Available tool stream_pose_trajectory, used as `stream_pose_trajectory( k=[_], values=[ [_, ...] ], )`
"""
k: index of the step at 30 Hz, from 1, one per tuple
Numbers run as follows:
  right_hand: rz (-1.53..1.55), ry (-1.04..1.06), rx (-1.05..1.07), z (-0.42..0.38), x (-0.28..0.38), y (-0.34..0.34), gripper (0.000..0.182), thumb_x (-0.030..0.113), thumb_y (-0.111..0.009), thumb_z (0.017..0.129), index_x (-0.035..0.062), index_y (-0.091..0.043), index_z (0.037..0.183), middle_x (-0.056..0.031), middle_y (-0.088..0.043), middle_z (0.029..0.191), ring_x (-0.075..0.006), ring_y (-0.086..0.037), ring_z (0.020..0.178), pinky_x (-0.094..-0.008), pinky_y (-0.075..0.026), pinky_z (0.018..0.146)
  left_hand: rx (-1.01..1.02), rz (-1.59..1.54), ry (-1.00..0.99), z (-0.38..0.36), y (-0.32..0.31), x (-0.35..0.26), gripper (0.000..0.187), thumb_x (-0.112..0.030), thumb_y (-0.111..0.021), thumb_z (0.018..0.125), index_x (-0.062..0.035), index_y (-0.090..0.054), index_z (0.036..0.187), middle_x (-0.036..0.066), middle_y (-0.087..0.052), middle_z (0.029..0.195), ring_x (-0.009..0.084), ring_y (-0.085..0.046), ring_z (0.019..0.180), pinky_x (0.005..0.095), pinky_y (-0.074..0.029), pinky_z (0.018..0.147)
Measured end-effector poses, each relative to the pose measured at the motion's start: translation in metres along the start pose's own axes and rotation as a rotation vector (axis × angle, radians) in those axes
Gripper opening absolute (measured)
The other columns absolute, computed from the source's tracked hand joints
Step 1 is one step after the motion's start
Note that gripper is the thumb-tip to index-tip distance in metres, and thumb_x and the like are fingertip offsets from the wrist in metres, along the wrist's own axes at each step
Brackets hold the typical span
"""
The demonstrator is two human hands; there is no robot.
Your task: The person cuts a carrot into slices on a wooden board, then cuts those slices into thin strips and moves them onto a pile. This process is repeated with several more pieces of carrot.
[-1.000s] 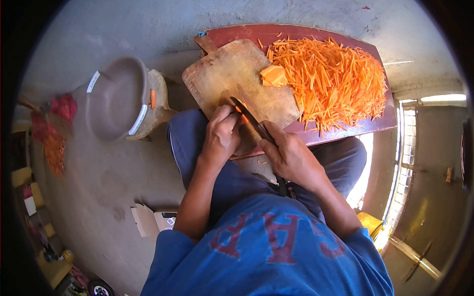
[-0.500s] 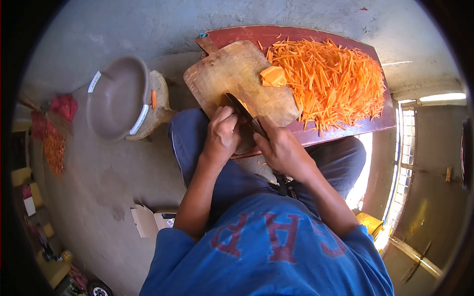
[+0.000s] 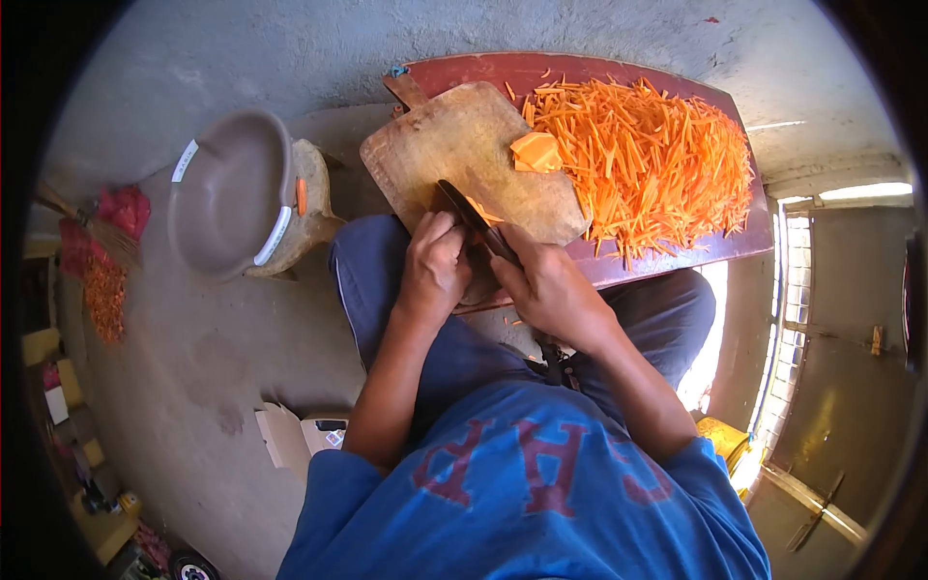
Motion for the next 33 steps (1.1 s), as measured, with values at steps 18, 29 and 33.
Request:
stream_pose_trajectory(
  k=[18,29,33],
  values=[
    [-0.018,-0.057,-0.006,-0.017,0.002,-0.009,0.031,0.01,-0.066,0.11,-0.0049,-0.059,0.136,-0.0365,-0.069,0.094,-0.0574,-0.071,0.096,-0.0574,-0.055,0.08,0.002,0.03,0.034,-0.004,0.001,-0.001,0.015,0.011,-0.067,0.084,0.0037,-0.072,0.096,0.019,-0.066,0.099,0.0443,-0.064,0.094,0.0545,-0.055,0.083],
    [-0.018,0.027,-0.058,-0.017,-0.008,-0.012,0.032,0.01,-0.066,0.11,-0.0052,-0.058,0.137,-0.0345,-0.068,0.094,-0.0563,-0.07,0.09,-0.0556,-0.056,0.08,-0.022,0.067,0.036,-0.007,-0.004,0.002,0.013,0.01,-0.068,0.085,0.0038,-0.073,0.096,0.019,-0.068,0.099,0.0456,-0.065,0.095,0.0553,-0.056,0.086],
    [0.131,0.035,-0.059,-0.011,-0.006,-0.002,0.023,0.012,-0.062,0.114,-0.0029,-0.061,0.131,-0.019,-0.07,0.087,-0.0322,-0.071,0.07,-0.0453,-0.055,0.066,-0.023,0.08,0.037,-0.006,-0.002,0.002,0.014,0.008,-0.072,0.089,0.0051,-0.076,0.102,0.019,-0.072,0.104,0.0451,-0.069,0.099,0.0522,-0.058,0.089]
  ],
)
Point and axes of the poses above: each hand's wrist, its own z-axis towards the middle knuckle, its own y-axis out of the back of the hand, x = y × z, the point moved 2 cm from there along z, towards the middle knuckle
